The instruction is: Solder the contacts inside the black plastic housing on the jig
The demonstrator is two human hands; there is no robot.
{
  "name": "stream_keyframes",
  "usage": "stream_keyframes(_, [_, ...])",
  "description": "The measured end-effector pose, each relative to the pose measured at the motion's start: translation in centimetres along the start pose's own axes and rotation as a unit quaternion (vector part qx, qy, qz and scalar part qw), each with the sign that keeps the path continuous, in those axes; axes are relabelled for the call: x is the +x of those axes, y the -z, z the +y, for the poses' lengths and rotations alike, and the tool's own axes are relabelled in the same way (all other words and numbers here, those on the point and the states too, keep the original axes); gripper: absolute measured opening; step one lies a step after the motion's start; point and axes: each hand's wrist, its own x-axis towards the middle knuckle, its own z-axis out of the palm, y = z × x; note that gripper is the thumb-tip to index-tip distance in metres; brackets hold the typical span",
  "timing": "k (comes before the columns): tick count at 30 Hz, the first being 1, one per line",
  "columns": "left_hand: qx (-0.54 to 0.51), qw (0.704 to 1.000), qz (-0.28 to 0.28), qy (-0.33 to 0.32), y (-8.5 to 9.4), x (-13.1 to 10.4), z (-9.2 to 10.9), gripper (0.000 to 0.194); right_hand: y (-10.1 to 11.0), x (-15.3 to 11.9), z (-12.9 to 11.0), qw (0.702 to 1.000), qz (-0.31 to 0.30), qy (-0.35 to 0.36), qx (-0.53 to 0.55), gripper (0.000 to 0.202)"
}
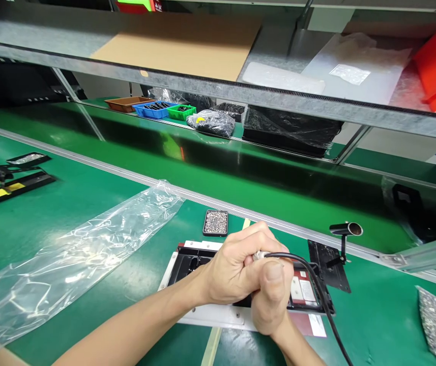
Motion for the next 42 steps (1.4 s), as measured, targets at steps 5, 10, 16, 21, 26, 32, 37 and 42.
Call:
stream_keyframes(5, [-0.016, 1.000, 0.009, -0.020, 0.06, 0.14, 0.05, 0.035, -0.08, 0.11, -0.04, 1.000, -0.002, -0.001, 0.005, 0.074])
stream_keyframes(10, [-0.011, 1.000, 0.008, -0.013, 0.02, 0.08, 0.01, 0.038, -0.05, 0.01, -0.11, 1.000, 0.003, -0.003, 0.008, 0.074])
stream_keyframes(16, [-0.001, 1.000, 0.004, -0.004, -0.05, -0.09, -0.13, 0.041, 0.01, -0.04, -0.13, 1.000, 0.001, -0.007, 0.006, 0.075])
stream_keyframes(21, [0.001, 1.000, 0.005, -0.009, 0.02, -0.09, -0.09, 0.041, -0.08, 0.09, -0.30, 1.000, 0.004, -0.010, 0.007, 0.074])
stream_keyframes(26, [-0.012, 1.000, 0.008, -0.006, 0.04, -0.21, -0.12, 0.036, -0.20, 0.19, -0.43, 1.000, 0.019, -0.009, 0.013, 0.071])
stream_keyframes(32, [0.001, 1.000, 0.001, 0.007, -0.01, -0.27, -0.26, 0.039, -0.22, 0.10, -0.34, 1.000, 0.023, -0.019, 0.005, 0.073])
stream_keyframes(37, [-0.007, 1.000, 0.007, 0.002, -0.04, -0.21, -0.13, 0.040, -0.21, 0.11, -0.27, 0.999, 0.019, -0.026, 0.002, 0.073])
stream_keyframes(42, [0.003, 1.000, 0.002, 0.014, -0.08, -0.27, -0.22, 0.041, -0.16, 0.02, -0.24, 0.999, 0.017, -0.029, 0.003, 0.072])
